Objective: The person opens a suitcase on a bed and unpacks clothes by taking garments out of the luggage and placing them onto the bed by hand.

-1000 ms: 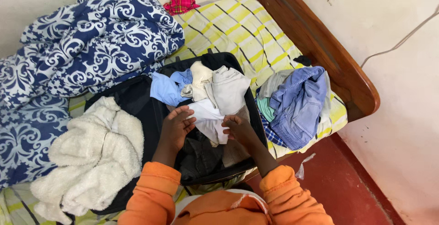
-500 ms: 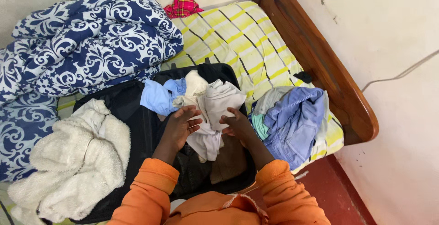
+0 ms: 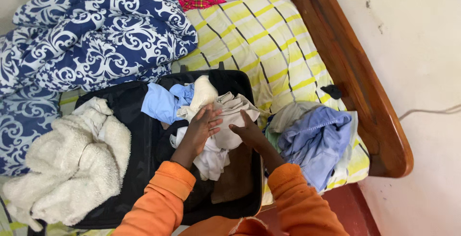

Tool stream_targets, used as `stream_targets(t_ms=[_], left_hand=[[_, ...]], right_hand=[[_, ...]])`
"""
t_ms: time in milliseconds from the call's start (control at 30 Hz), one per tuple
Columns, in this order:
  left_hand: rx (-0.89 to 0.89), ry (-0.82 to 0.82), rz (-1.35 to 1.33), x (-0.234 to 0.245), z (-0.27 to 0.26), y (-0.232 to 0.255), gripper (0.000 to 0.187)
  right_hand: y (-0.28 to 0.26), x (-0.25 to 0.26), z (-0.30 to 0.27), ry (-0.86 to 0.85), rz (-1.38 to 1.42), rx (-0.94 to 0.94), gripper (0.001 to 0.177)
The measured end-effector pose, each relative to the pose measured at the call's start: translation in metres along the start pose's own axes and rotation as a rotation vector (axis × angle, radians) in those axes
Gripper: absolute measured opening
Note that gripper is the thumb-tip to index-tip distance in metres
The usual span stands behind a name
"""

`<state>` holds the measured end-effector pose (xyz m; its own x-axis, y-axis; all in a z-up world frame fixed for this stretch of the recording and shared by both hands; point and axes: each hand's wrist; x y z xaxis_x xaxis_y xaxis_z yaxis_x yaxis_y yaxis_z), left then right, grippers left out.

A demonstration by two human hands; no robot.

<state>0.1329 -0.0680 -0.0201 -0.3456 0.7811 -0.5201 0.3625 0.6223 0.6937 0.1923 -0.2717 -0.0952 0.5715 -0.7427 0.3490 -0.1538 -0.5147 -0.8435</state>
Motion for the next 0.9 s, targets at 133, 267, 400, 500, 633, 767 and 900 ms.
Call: stream_targets(t_ms=[133, 267, 400, 500, 633, 767, 900], left_hand=[[0.034, 0.003, 0.062, 0.003, 0.001, -0.005, 0.074], [0.04, 0.045, 0.06, 0.008, -0.005, -0.001, 0.063], [0.053, 0.159, 0.123, 0.011, -0.02, 0.011, 0.054], [0.061, 0.22, 0.151, 0.012, -0.03, 0.012, 0.053], [0.081, 0.276, 0.163, 0.015, -0.036, 0.011, 0.052], [0.054, 0.297, 0.123, 0.02, -0.037, 0.007, 0.054], [0.052, 0.273, 0.096, 0.02, -0.033, 0.001, 0.055]], right_hand=[[0.009, -0.001, 0.017, -0.117, -0.077, -0.064, 0.09], [0.028, -0.018, 0.047, -0.117, -0.092, 0.058, 0.086], [0.061, -0.039, 0.085, -0.091, -0.212, 0.094, 0.088], [0.079, -0.051, 0.098, -0.026, -0.38, 0.176, 0.085], [0.082, -0.056, 0.09, 0.068, -0.566, 0.212, 0.069], [0.075, -0.056, 0.054, 0.1, -0.513, 0.131, 0.069], [0.075, -0.057, 0.026, 0.202, -0.555, 0.101, 0.079]])
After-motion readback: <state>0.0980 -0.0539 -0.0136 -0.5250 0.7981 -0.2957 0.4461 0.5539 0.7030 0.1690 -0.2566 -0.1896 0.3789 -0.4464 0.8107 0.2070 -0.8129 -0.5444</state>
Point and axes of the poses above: each hand's wrist, its own z-axis towards the middle knuckle, its own x-axis out of the back of the hand, y = z × x, and after that the axes turned 13 degrees about -z, right-handed
